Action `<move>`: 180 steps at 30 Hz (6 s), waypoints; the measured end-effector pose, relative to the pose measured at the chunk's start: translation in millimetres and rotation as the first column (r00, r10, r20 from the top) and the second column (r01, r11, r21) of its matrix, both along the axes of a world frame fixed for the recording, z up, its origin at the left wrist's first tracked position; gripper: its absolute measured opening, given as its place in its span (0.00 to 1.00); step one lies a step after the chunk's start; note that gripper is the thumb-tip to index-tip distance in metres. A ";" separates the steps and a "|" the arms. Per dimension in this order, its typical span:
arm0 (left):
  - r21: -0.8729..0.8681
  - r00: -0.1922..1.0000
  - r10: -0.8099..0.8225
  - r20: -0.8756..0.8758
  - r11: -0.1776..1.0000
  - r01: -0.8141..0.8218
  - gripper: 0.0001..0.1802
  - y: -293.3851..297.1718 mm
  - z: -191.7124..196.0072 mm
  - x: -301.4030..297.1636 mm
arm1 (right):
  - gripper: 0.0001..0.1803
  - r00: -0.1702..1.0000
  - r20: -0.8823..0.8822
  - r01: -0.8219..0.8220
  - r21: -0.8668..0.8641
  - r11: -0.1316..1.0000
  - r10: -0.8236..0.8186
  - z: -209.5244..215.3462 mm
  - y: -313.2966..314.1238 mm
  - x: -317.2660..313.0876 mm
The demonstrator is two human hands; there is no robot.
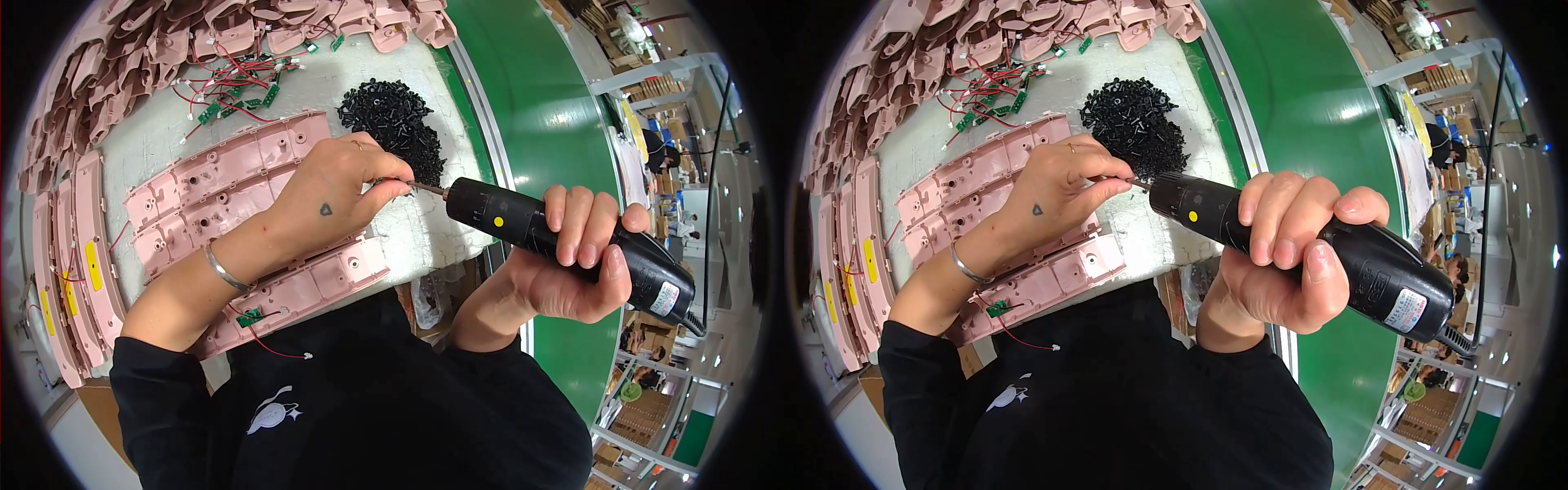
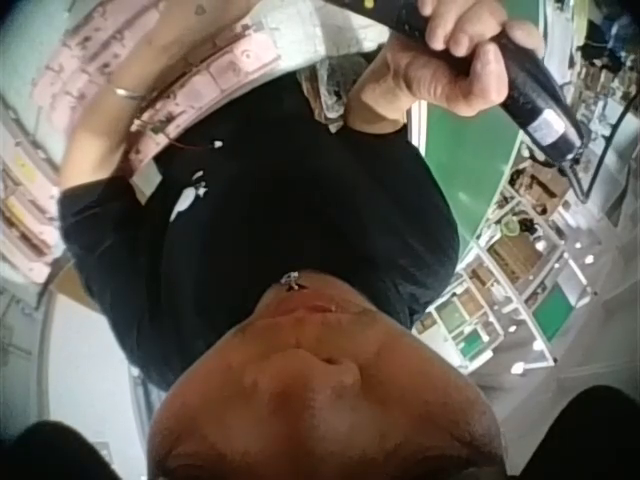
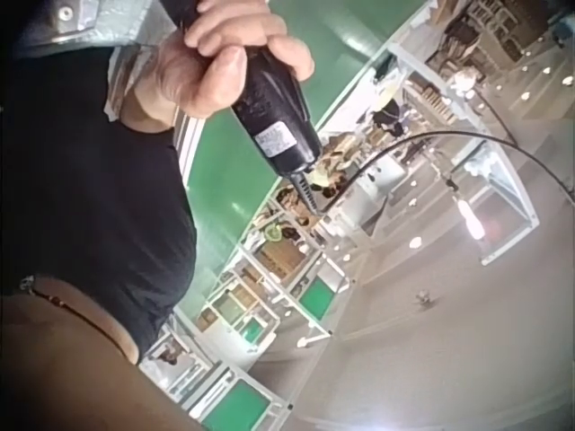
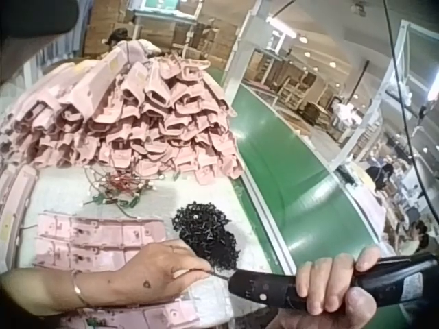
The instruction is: Mounting circuit boards into plastic housings and fastening them with an electric screwdriver.
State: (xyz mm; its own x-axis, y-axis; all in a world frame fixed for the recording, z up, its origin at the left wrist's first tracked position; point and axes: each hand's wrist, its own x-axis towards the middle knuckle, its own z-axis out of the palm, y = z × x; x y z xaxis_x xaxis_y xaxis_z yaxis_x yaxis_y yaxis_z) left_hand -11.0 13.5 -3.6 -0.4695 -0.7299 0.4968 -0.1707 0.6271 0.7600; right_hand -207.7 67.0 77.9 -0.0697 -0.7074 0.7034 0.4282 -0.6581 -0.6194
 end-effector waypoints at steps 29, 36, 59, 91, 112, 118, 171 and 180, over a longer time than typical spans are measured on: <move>-0.068 0.784 0.569 0.247 0.818 -0.572 0.09 149.0 -9.3 167.1 | 0.18 0.797 -0.237 -0.581 -0.048 0.813 0.555 -22.2 25.2 142.2; -0.209 0.755 0.591 0.284 0.806 -0.553 0.09 139.3 -17.3 167.6 | 0.19 0.776 -0.356 -0.556 0.005 0.831 0.522 -27.9 23.1 172.5; -0.071 0.823 0.537 0.183 0.842 -0.534 0.09 132.9 -22.3 182.3 | 0.15 0.709 -0.414 -0.545 0.192 0.816 0.571 -18.8 14.7 205.4; -0.116 0.910 0.411 -0.048 0.903 -0.414 0.17 143.3 -16.0 169.0 | 0.16 0.652 -0.282 -0.697 0.144 0.703 0.704 13.7 5.0 176.1; -0.051 0.814 0.574 -0.083 0.814 -0.579 0.11 147.1 -29.3 181.6 | 0.16 0.552 -0.530 -0.695 0.136 0.706 0.644 -16.9 9.4 200.0; -0.011 0.807 0.581 -0.101 0.811 -0.585 0.11 147.2 -30.5 182.1 | 0.17 0.446 -0.624 -0.719 0.178 0.672 0.642 -4.2 7.0 203.8; 0.204 0.671 0.563 0.483 0.673 -0.711 0.11 -38.4 10.8 180.8 | 0.16 0.991 0.062 -0.107 -0.160 0.981 0.118 21.3 9.2 73.2; 0.849 0.783 0.570 -0.249 0.517 -0.106 0.11 13.2 30.9 222.6 | 0.18 0.993 0.085 -0.071 -0.150 0.986 0.085 11.7 3.3 66.9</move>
